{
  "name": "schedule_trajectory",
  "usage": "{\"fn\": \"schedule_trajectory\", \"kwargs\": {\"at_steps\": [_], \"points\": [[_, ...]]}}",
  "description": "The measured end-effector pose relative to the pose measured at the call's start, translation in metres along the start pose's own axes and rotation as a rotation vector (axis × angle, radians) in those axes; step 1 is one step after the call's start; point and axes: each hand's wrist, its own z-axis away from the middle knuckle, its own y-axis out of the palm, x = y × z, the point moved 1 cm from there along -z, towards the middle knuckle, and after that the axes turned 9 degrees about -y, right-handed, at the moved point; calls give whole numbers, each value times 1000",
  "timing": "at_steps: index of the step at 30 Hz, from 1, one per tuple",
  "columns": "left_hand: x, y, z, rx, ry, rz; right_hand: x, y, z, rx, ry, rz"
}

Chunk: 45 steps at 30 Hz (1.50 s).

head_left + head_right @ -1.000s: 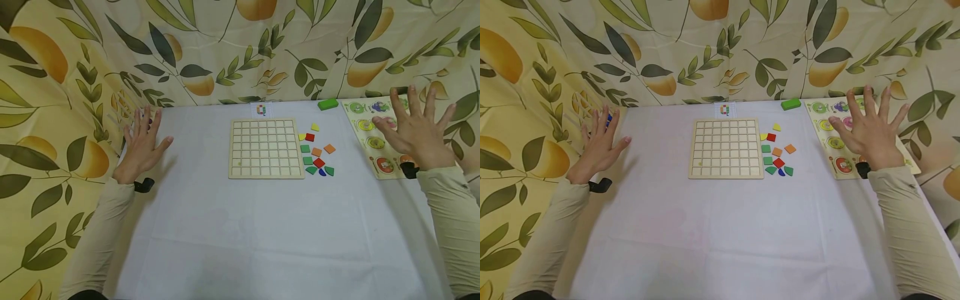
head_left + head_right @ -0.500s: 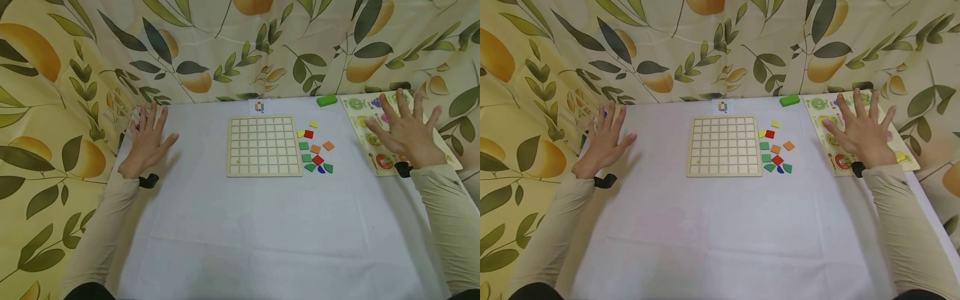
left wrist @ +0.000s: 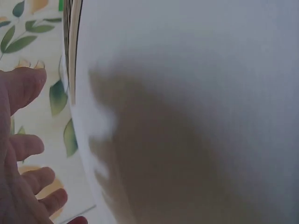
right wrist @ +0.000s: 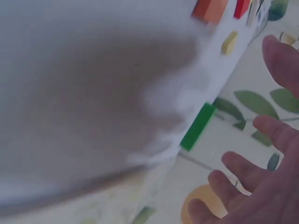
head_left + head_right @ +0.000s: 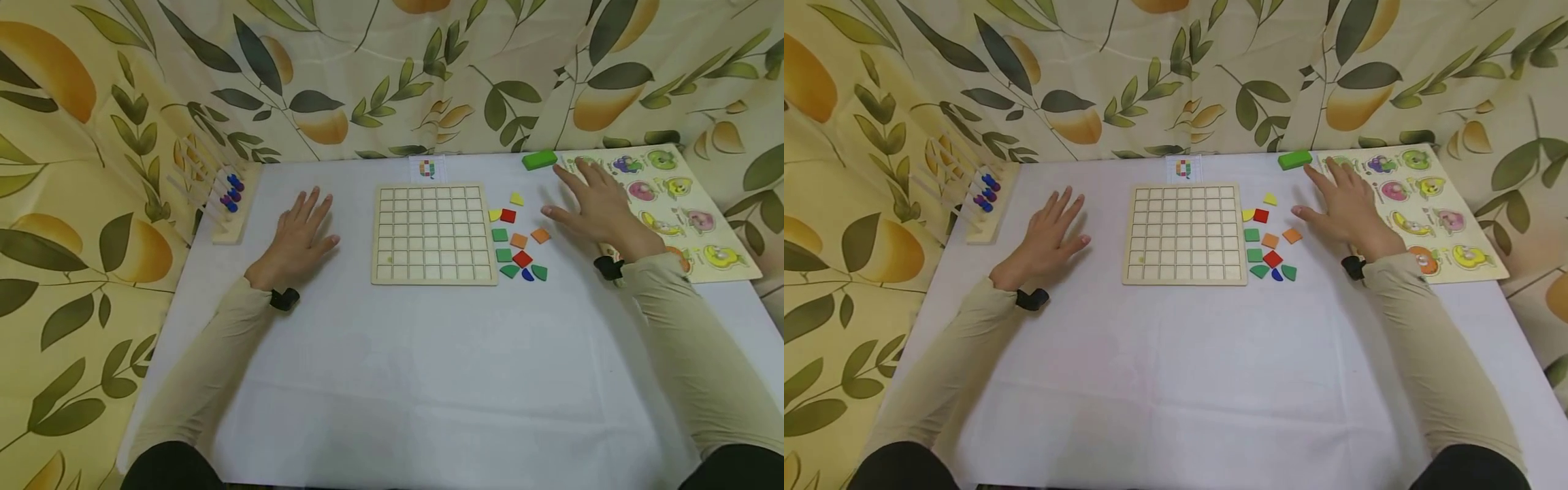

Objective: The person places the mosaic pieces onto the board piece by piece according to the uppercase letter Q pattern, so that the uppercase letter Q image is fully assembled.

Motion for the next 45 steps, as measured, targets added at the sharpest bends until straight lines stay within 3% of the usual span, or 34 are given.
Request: {"fn": "schedule_trajectory", "kwargs": {"at_steps": [8,16,24,32,37,45], "points": [[-28,25,-9,24,60,122,33,17,-31,32,-68,-155],[-43,37,-16,114,9,217,55,28,-47,12,-140,-242],[-52,41,-23,139,-1,180,65,33,-51,60,-91,-268],[-51,45,-24,131,-6,153,69,34,-55,65,-77,-232],[-51,45,-22,139,-6,154,69,33,-55,79,-24,-242],[-50,45,-21,130,10,139,61,32,-55,41,-18,-302]]}}
